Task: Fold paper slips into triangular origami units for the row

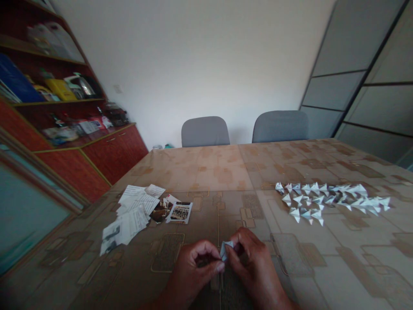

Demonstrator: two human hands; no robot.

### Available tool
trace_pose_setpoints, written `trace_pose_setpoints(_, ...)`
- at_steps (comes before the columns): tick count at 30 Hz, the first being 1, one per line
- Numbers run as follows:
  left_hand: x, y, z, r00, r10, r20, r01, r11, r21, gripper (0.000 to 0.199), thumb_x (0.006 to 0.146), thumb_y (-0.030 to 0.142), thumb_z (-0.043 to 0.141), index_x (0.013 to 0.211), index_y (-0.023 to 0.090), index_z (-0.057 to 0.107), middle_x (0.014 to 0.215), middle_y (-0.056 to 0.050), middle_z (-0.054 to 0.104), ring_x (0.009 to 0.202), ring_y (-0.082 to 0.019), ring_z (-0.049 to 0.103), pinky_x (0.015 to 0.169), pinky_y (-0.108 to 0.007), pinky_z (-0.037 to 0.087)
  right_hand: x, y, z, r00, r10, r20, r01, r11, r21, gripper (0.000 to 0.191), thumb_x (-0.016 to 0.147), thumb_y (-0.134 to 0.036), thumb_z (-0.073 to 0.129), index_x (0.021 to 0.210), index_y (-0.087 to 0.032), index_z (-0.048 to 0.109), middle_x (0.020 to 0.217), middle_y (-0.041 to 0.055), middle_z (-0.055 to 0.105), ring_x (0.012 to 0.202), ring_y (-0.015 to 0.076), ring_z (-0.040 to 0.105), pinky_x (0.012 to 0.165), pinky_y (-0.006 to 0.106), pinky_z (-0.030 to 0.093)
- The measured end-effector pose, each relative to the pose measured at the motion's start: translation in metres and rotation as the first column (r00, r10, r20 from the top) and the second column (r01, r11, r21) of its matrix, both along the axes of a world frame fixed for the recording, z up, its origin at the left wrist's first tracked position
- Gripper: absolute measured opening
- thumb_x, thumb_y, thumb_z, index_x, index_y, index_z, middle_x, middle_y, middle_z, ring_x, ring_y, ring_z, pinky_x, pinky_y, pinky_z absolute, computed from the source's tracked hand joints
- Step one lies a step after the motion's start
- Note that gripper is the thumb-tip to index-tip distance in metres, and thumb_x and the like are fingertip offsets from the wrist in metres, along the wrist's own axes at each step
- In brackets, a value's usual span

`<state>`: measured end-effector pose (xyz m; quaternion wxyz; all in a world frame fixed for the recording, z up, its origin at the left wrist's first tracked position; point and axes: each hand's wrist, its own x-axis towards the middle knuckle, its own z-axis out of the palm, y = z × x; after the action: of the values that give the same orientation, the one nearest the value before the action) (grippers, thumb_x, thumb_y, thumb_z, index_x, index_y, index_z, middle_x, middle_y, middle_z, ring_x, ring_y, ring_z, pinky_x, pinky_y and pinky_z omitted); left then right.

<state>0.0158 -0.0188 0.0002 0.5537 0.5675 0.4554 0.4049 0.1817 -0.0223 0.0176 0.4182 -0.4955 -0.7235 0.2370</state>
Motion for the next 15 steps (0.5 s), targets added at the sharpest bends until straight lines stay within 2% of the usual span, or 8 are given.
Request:
trace_pose_setpoints(4,0.003,0.003,0.002,0.987,0.003,0.158,0.009,0.997,-0.078,0.011,0.067,0.021,0.066,0.067,0.015,0.056,0.063,0.0,0.061,0.055,-0.013,0.057,0.056,-0.023,0.044,0.0,-0.001,0.0,1.0,0.007,-0.027,-0.008,1.0,-0.027,0.023,0.089,-0.029,0.053,0.068,-0.02,0.056,0.062,-0.0004,0.058,0.056,0.0142,0.058,0.054,0.021,0.045)
trace_pose_setpoints(7,0.003,0.004,0.004,0.973,0.004,0.231,0.021,0.994,-0.106,0.018,0.067,0.023,0.068,0.067,0.016,0.052,0.062,0.001,0.059,0.054,-0.013,0.058,0.054,-0.022,0.044,-0.001,-0.001,-0.002,0.994,0.016,-0.107,-0.026,0.995,-0.091,0.024,0.089,-0.032,0.054,0.069,-0.019,0.058,0.063,0.0003,0.06,0.059,0.0151,0.06,0.056,0.022,0.046)
trace_pose_setpoints(11,0.0,0.004,0.001,0.974,0.005,0.228,0.016,0.996,-0.091,0.02,0.069,0.023,0.067,0.066,0.017,0.048,0.061,0.002,0.057,0.054,-0.013,0.058,0.054,-0.022,0.044,0.001,0.004,-0.004,0.965,0.039,-0.26,-0.092,0.977,-0.195,0.024,0.086,-0.036,0.057,0.069,-0.019,0.059,0.065,-0.0002,0.06,0.061,0.0152,0.059,0.057,0.022,0.047)
trace_pose_setpoints(15,-0.001,0.003,-0.005,0.99,0.046,0.135,-0.045,0.999,-0.005,0.015,0.07,0.018,0.064,0.066,0.017,0.05,0.06,0.001,0.058,0.056,-0.014,0.059,0.056,-0.023,0.046,0.005,0.01,-0.006,0.905,0.086,-0.418,-0.214,0.938,-0.271,0.022,0.083,-0.039,0.061,0.072,-0.02,0.058,0.074,0.0004,0.061,0.069,0.0158,0.06,0.065,0.024,0.049)
